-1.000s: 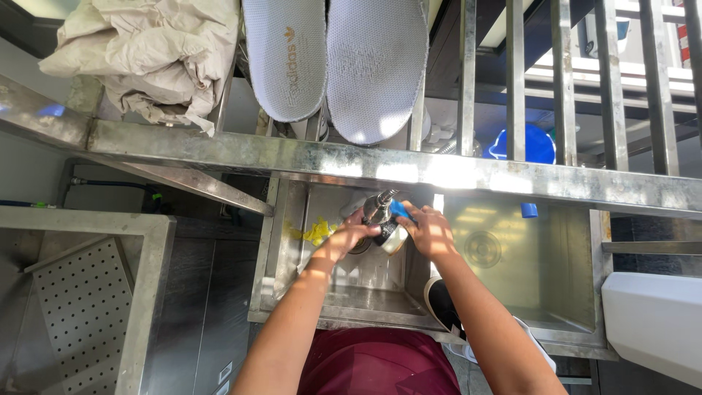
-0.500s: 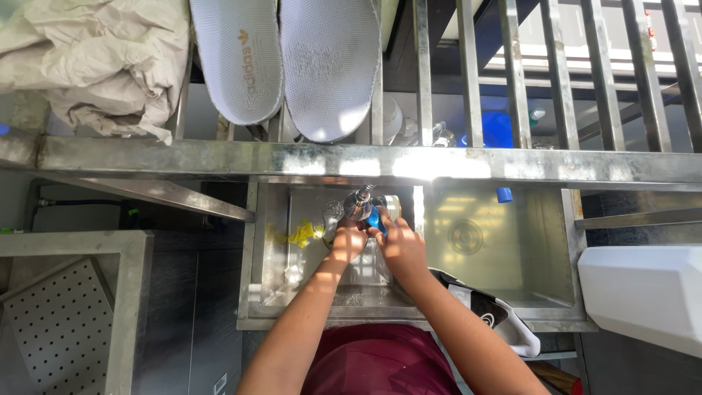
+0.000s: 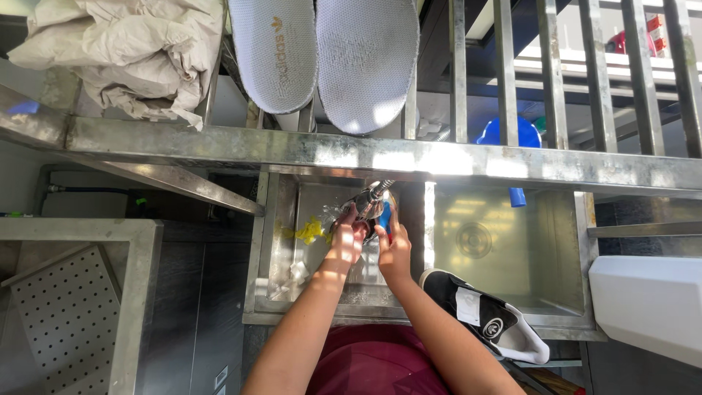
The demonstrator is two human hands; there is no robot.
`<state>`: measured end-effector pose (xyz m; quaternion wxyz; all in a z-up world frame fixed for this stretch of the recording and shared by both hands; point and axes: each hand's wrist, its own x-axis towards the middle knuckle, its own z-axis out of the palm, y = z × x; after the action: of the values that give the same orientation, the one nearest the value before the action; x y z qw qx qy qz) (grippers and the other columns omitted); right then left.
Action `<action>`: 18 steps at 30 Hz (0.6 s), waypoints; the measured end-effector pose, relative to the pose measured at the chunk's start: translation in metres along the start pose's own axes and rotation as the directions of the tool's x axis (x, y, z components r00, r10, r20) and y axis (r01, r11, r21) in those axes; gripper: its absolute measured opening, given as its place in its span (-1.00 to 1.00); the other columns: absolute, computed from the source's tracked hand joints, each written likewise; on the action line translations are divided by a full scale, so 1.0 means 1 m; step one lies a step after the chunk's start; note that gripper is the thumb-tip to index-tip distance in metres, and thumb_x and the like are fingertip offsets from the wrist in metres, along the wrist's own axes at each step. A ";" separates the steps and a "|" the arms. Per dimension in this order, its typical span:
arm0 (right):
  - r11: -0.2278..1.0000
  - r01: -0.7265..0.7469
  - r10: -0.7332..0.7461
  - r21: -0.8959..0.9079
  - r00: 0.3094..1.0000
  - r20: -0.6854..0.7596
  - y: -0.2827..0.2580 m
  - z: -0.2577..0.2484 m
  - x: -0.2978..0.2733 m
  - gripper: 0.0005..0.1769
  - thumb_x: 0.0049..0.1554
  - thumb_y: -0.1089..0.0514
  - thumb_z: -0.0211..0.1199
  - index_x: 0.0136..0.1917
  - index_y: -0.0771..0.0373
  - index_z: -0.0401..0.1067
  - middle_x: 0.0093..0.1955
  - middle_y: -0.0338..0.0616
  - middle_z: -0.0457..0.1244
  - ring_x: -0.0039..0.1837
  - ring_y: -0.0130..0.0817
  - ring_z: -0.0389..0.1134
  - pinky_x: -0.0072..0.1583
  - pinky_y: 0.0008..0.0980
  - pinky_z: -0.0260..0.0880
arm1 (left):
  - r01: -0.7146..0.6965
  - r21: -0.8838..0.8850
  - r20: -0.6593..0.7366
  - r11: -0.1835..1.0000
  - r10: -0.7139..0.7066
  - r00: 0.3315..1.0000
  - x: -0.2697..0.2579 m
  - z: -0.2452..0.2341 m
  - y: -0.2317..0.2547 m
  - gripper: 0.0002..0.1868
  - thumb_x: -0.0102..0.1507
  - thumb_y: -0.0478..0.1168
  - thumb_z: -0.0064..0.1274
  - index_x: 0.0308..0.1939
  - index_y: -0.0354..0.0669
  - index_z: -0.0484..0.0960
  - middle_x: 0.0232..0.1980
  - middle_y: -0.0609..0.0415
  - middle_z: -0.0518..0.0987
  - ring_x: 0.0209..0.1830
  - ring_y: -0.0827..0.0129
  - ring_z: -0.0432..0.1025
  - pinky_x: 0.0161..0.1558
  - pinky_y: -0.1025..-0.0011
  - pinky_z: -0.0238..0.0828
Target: The person washes a pair of black and white sneakers in a stainless steel sink. They rinse the shoes under running water, scrub them with a brush, and then place them on a metal drying rack.
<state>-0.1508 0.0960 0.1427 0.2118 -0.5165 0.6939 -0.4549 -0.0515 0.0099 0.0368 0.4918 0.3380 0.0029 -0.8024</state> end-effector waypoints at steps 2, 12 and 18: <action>0.997 0.051 -0.048 0.053 0.997 -0.057 0.011 0.009 -0.011 -0.42 0.32 0.14 0.22 0.55 0.19 0.17 0.16 0.17 0.34 0.12 -0.06 0.43 0.13 -0.21 0.41 | -0.050 0.041 -0.077 0.998 0.053 0.996 -0.004 0.003 0.002 -0.76 0.40 -0.10 0.12 0.07 -0.05 0.49 -0.21 0.10 0.56 -0.39 0.38 0.42 -0.28 0.33 0.38; 0.993 -0.026 0.035 -0.119 0.997 0.073 0.043 0.042 -0.009 -0.64 0.28 0.05 0.23 0.30 0.19 0.41 0.17 0.15 0.31 0.20 0.11 0.32 0.23 -0.04 0.34 | -0.260 0.928 0.096 0.267 0.503 0.859 0.003 -0.026 0.020 -0.55 0.52 -0.11 -0.09 0.50 0.20 0.51 -0.11 0.21 0.57 -0.08 0.22 0.43 0.04 0.25 0.47; 0.989 -0.147 0.147 -0.011 0.984 0.101 0.083 0.054 -0.041 -0.41 0.24 0.00 0.18 0.49 0.20 0.26 0.13 0.19 0.32 0.15 0.17 0.33 0.17 -0.04 0.33 | -0.289 0.886 0.461 -0.363 0.611 0.644 -0.016 0.002 0.056 -0.35 0.23 0.30 0.23 0.09 -0.06 0.40 -0.04 -0.25 0.51 -0.10 -0.11 0.45 -0.07 0.05 0.45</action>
<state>-0.1375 0.1150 0.0386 0.2790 -0.4868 0.7190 -0.4101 -0.0039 -0.0068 0.0656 0.3555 0.6313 -0.6572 -0.2080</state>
